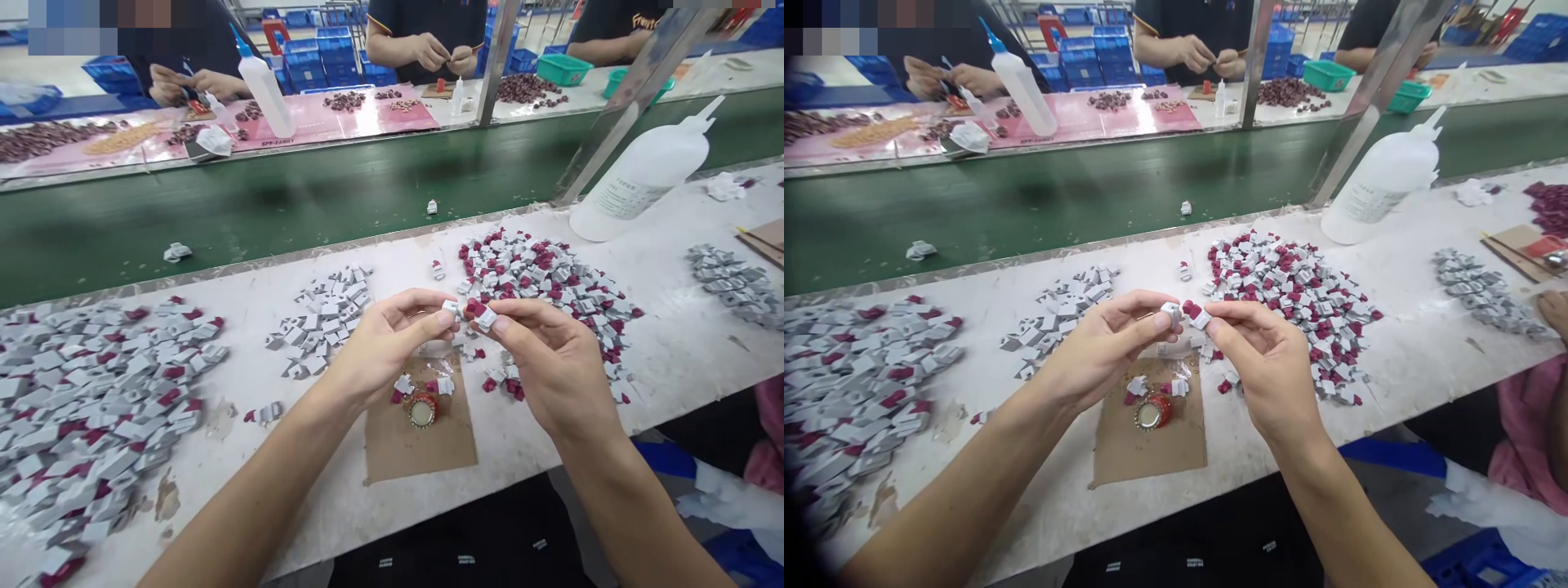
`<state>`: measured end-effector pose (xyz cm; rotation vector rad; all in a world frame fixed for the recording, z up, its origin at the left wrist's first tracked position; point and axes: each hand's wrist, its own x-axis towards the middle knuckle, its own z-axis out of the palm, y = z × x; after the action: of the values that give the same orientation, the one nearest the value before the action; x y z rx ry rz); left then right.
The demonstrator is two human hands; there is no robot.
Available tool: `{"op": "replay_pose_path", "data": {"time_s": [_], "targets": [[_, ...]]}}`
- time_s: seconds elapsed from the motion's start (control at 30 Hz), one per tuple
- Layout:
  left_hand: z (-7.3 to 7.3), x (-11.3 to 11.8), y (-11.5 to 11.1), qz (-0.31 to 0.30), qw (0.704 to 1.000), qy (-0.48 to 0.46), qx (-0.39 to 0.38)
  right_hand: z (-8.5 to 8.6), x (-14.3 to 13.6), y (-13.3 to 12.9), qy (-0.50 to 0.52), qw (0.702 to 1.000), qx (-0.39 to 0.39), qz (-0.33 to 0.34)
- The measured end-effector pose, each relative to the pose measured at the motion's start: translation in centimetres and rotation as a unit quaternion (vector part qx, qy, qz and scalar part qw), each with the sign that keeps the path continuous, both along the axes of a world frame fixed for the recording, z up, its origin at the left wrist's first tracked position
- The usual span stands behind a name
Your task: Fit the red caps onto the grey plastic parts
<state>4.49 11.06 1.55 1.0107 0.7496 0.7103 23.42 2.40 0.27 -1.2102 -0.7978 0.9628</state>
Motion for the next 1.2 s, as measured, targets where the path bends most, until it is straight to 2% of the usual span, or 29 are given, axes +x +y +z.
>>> {"op": "replay_pose_path", "data": {"time_s": [0.27,0.4,0.53,0.63,0.77,0.87,0.93,1.07,1.13,1.2], "targets": [[-0.2,0.0,-0.2,-0.034,0.999,-0.008,0.002,-0.4,0.2,-0.4,-0.031,0.999,-0.004,0.006],[-0.6,-0.2,-0.3,-0.040,0.999,0.024,0.010,-0.1,0.1,-0.3,-0.056,0.998,0.001,0.010],[-0.5,-0.3,-0.5,-0.033,0.995,0.055,0.070,0.9,0.3,-0.1,-0.084,0.996,-0.003,0.040],[0.0,-0.3,-0.4,-0.029,0.992,0.063,0.107,1.3,0.5,0.3,-0.096,0.993,0.006,0.065],[1.0,-0.5,1.4,-0.055,0.973,0.125,0.188,1.0,0.9,2.1,-0.130,0.987,0.006,0.099],[1.3,-0.8,4.7,-0.059,0.933,0.214,0.285,0.8,0.9,6.3,-0.238,0.962,-0.004,0.134],[1.1,-1.0,7.8,-0.004,0.916,0.259,0.308,1.0,0.5,10.8,-0.340,0.931,-0.013,0.131],[-0.2,-2.0,14.3,0.183,0.892,0.336,0.243,1.0,-1.7,21.4,-0.418,0.903,-0.030,0.095],[-1.1,-2.6,17.3,0.241,0.873,0.361,0.222,0.4,-3.3,26.0,-0.436,0.892,-0.050,0.106],[-2.2,-3.1,19.7,0.273,0.860,0.375,0.213,-0.5,-4.9,29.2,-0.444,0.884,-0.070,0.128]]}}
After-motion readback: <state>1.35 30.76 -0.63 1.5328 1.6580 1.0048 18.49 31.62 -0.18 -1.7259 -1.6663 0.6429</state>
